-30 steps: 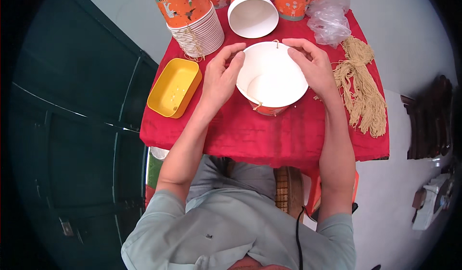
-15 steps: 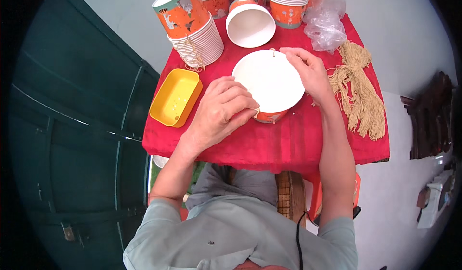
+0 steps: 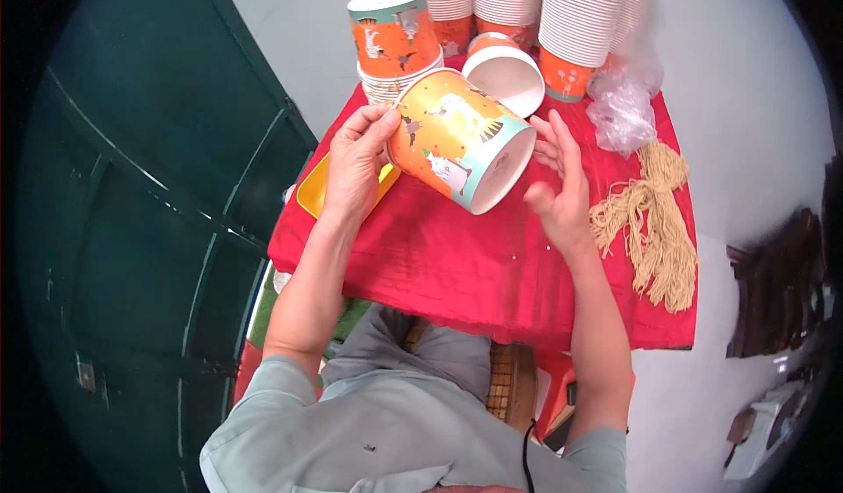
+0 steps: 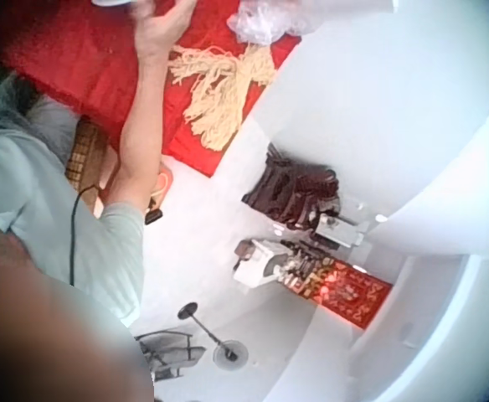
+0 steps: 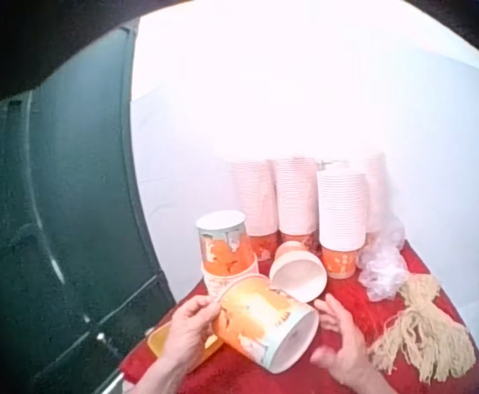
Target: Attaching string handles to paper buckets.
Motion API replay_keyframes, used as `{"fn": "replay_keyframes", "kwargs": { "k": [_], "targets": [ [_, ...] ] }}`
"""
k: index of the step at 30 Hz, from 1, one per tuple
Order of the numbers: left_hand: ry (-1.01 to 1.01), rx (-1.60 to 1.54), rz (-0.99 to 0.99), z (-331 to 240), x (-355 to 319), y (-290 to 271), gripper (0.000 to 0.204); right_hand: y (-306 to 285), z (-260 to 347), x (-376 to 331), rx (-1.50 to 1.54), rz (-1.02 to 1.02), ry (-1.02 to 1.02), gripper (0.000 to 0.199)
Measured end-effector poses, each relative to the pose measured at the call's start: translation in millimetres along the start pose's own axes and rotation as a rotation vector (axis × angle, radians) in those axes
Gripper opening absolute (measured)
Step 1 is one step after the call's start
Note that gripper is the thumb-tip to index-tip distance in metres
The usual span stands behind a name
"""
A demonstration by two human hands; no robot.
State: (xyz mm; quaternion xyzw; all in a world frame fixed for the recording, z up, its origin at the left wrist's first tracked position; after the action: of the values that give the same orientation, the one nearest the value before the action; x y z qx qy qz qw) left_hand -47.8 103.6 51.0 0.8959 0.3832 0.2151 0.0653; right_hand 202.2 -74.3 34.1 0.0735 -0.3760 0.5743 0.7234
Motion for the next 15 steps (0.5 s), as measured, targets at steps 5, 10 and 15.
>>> {"fn": "replay_keyframes", "kwargs": {
  "k": [5, 10, 15],
  "targets": [
    [-0.064, -0.2, -0.029, 15, -4, -4, 0.02, 30, 33, 1, -0.526, 0.124, -0.276, 0.156],
    [-0.161, -0.218, -0.016, 30, -3, 11, 0.022, 28, 44, -2, -0.671, 0.115, -0.309, 0.149],
    [-0.146, -0.202, -0.019, 39, 6, 12, 0.023, 30, 47, -4, -0.714, 0.107, -0.319, 0.142]
  ]
}}
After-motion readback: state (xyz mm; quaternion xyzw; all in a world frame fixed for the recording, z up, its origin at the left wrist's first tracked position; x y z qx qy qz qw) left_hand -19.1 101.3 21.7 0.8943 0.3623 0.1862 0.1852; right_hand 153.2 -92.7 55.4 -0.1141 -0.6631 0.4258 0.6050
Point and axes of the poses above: each hand's wrist, its own x-axis towards the middle knuckle, its own y-axis out of the palm, z = x × y, the point moved 7 cm from there along x, towards the middle knuckle, and after that the axes turned 14 degrees about z, right-handed, at the moved point
